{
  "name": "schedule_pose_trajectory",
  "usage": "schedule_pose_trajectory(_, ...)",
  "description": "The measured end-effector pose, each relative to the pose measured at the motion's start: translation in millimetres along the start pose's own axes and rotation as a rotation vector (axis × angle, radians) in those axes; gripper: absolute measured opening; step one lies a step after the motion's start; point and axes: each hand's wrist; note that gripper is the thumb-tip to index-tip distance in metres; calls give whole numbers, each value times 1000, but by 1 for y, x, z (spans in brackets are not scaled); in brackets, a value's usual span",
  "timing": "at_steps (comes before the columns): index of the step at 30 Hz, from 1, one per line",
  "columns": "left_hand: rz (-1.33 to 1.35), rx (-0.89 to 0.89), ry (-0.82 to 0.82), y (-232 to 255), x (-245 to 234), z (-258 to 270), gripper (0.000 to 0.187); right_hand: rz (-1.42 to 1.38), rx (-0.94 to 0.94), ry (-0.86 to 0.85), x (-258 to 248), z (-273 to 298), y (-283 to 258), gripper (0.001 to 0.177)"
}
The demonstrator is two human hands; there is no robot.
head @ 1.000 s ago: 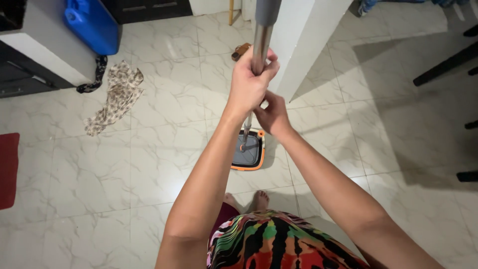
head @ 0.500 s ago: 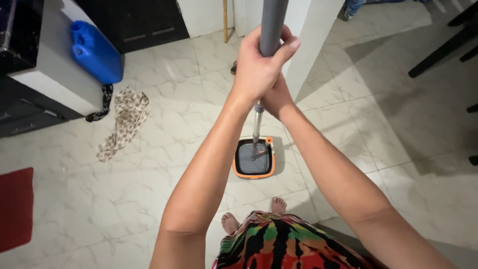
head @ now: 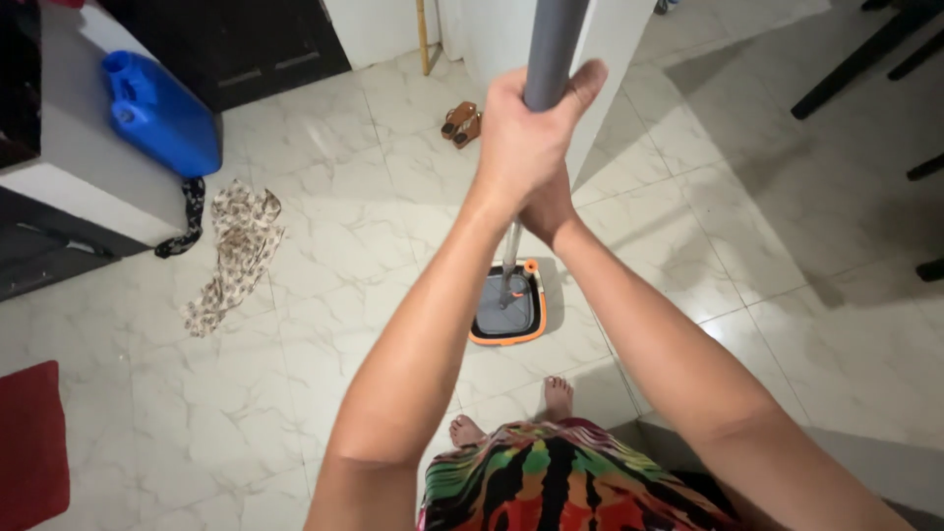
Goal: Mop the tiled floor using a flat mop and a bucket.
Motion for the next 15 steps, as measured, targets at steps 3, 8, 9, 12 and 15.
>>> schedule_pose_trajectory(3, 30, 6, 14, -10, 7, -1, 44, -29, 10, 30, 1, 7, 10, 49)
schedule_pose_trajectory(8, 35, -102, 34, -40, 12, 14, 39, -79, 104, -27, 19, 32, 64, 50)
schedule_pose_trajectory(9, 27, -98, 41, -49, 11, 19, 36, -109, 120, -42, 23, 37, 75, 48)
schedule_pose_trajectory(12, 41, -141, 49, -103, 4, 43, 34, -312, 159, -80, 42, 67, 107, 57)
schedule_pose_trajectory(15, 3, -251, 71, -147, -3, 72, 36, -122, 22, -84, 62, 89, 160, 51)
Point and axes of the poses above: each hand's wrist, its own z-axis away from the middle knuckle, its own x-axis out of the palm, y = z × x, and after that the axes turned 10 degrees about z, right-handed
